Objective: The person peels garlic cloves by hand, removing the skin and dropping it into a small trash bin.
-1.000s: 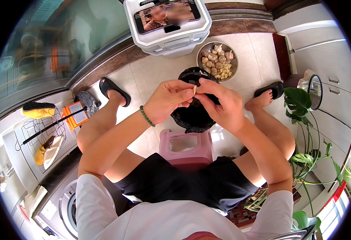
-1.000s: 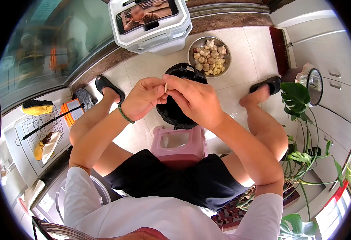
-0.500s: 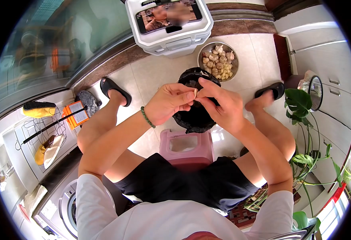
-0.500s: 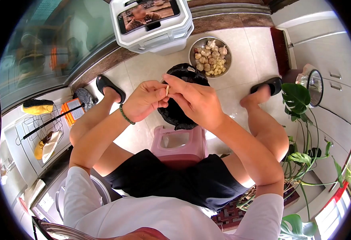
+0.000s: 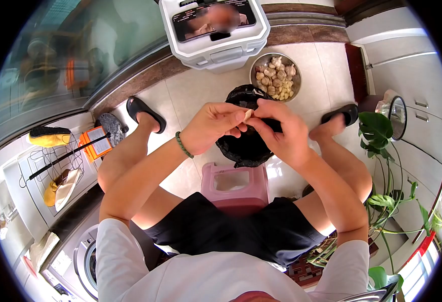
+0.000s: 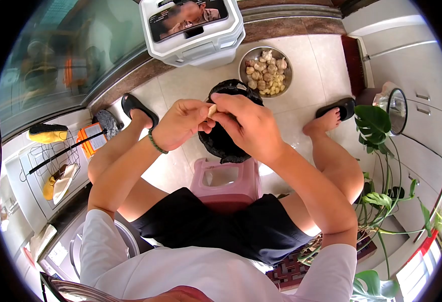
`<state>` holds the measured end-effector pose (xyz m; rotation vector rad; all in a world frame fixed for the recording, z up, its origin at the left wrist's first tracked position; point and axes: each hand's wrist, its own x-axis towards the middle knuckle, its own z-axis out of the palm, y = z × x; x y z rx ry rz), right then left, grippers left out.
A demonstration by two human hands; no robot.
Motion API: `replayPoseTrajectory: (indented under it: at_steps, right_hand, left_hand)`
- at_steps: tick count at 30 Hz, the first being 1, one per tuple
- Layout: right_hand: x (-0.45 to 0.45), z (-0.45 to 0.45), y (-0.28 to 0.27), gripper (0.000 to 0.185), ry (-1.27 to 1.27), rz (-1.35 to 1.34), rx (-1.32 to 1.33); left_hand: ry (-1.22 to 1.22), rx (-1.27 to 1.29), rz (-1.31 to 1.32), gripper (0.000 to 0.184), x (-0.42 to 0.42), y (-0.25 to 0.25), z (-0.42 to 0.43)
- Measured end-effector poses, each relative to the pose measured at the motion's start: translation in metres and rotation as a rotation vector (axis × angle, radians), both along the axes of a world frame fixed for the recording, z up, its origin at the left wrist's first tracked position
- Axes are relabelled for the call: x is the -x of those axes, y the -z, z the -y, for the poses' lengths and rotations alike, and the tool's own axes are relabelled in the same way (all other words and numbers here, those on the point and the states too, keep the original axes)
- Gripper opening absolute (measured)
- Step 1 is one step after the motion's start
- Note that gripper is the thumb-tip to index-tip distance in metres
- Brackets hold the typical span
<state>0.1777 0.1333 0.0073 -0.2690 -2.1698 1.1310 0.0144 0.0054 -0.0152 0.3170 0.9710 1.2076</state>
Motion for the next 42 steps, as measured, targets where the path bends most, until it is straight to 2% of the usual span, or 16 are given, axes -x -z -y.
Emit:
replayPoseTrajectory:
  at_steps: [11, 19, 26, 34, 38, 42]
  right_hand:
    - [0.002, 0.001, 0.002, 0.046, -0.001, -0.069, 0.093]
    - [-0.001, 0.0, 0.009, 0.052, -0.066, 0.0, 0.235]
    - [-0.002, 0.002, 0.009, 0.054, -0.08, 0.011, 0.296]
    - [-0.006, -0.002, 0.007, 0.055, -0.137, 0.13, 0.25]
    - [-0.006, -0.001, 0.008, 0.054, -0.135, 0.099, 0.295]
    - [-0.007, 0.002, 0.014, 0.051, -0.014, 0.02, 0.356]
  left_hand:
    - [0.031, -0.025, 0.013, 0.035, 0.0, 0.001, -0.001]
    - [0.049, -0.04, -0.221, 0.033, 0.0, -0.007, -0.002]
    - [0.01, -0.019, -0.183, 0.032, -0.004, -0.01, -0.002]
    - [0.052, -0.012, -0.231, 0.033, -0.003, -0.008, -0.002]
    - [0.086, -0.008, -0.274, 0.033, -0.001, -0.012, -0.004]
    - [0.029, 0.019, -0.126, 0.031, -0.003, -0.015, -0.005]
